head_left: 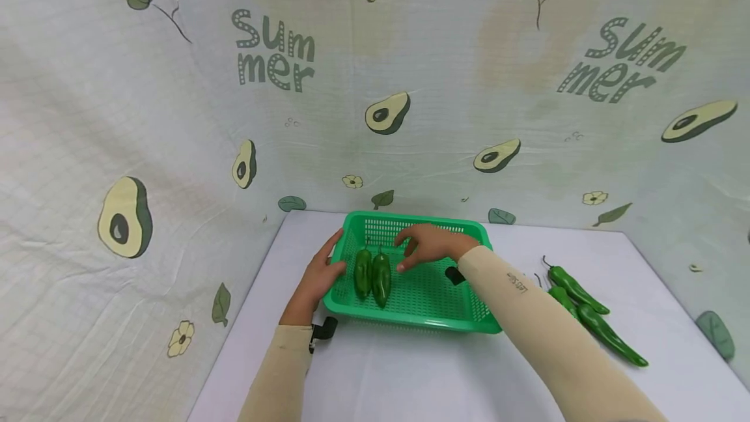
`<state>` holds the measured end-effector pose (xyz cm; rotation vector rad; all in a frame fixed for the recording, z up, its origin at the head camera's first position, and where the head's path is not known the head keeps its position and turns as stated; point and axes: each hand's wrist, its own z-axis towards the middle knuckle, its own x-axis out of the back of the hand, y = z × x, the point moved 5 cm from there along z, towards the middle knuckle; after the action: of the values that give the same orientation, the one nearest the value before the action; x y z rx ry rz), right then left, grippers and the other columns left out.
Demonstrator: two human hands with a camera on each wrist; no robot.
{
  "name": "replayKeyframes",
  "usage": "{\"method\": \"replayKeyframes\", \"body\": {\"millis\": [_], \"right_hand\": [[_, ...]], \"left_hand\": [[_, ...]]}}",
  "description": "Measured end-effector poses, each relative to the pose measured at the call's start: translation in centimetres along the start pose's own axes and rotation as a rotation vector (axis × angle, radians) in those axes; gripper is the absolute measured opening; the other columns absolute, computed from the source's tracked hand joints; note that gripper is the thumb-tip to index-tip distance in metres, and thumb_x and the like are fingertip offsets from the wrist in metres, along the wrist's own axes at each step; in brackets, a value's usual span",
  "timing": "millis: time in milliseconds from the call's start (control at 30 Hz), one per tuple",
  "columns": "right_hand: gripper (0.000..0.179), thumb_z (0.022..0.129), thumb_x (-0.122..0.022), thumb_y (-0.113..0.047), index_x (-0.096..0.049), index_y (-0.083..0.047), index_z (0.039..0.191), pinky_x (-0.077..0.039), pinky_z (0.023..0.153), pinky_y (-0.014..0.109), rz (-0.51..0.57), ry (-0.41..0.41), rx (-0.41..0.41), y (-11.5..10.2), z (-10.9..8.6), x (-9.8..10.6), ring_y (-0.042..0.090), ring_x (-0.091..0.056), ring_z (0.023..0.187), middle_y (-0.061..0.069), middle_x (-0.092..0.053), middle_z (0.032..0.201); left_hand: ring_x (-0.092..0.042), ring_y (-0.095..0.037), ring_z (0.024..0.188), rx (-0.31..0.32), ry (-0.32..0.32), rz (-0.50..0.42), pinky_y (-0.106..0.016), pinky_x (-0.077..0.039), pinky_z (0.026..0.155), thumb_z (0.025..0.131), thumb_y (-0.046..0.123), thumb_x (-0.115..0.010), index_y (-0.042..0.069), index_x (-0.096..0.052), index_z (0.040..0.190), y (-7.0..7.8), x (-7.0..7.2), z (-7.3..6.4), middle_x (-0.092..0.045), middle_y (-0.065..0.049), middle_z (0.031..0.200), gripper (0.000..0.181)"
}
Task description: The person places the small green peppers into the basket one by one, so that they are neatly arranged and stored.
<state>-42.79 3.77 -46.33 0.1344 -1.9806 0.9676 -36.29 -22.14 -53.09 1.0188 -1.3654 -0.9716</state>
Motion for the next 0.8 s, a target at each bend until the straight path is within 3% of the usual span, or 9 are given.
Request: {"method": "replayKeyframes", "body": {"millis": [167, 400, 600, 800], "right_hand": [[0.075, 0.087, -0.086, -0.044, -0.059, -0.010, 0.148, -0.054, 0.095, 0.046, -0.030, 0.051, 0.024, -0.4, -3.3, 2.1, 0.030, -0.065, 0.122, 0.013, -0.071, 0.130], [0.072, 0.087, -0.087, -0.040, -0.060, -0.010, 0.146, -0.058, 0.089, 0.041, 0.017, 0.154, 0.023, -0.2, -8.6, 4.6, 0.023, -0.072, 0.107, 0.012, -0.071, 0.127], [0.065, 0.088, -0.086, -0.041, -0.062, -0.016, 0.142, -0.058, 0.087, 0.041, 0.030, 0.281, 0.068, 1.3, -12.2, 5.2, 0.022, -0.072, 0.104, 0.009, -0.071, 0.124], [0.060, 0.090, -0.083, -0.045, -0.062, -0.019, 0.140, -0.058, 0.087, 0.040, 0.003, 0.454, 0.055, 2.9, -15.6, 5.0, 0.019, -0.071, 0.103, -0.001, -0.071, 0.120]], "left_hand": [[-0.064, -0.028, 0.093, 0.010, -0.001, 0.000, -0.039, -0.051, 0.069, 0.085, 0.014, -0.058, 0.048, -0.036, 0.163, 0.1, -0.1, 0.0, -0.068, -0.017, 0.133, 0.087], [-0.065, -0.029, 0.089, 0.019, -0.022, -0.008, -0.039, -0.051, 0.068, 0.088, 0.014, -0.057, 0.047, -0.034, 0.163, 0.2, -0.1, 0.0, -0.069, -0.019, 0.130, 0.086], [-0.064, -0.027, 0.091, 0.016, -0.017, 0.005, -0.039, -0.050, 0.070, 0.087, 0.015, -0.057, 0.048, -0.034, 0.164, -0.2, 0.0, 0.0, -0.068, -0.018, 0.132, 0.086], [-0.064, -0.026, 0.091, 0.007, -0.015, 0.009, -0.039, -0.051, 0.070, 0.087, 0.015, -0.057, 0.047, -0.033, 0.164, -0.1, 0.0, 0.0, -0.068, -0.018, 0.131, 0.087]]}}
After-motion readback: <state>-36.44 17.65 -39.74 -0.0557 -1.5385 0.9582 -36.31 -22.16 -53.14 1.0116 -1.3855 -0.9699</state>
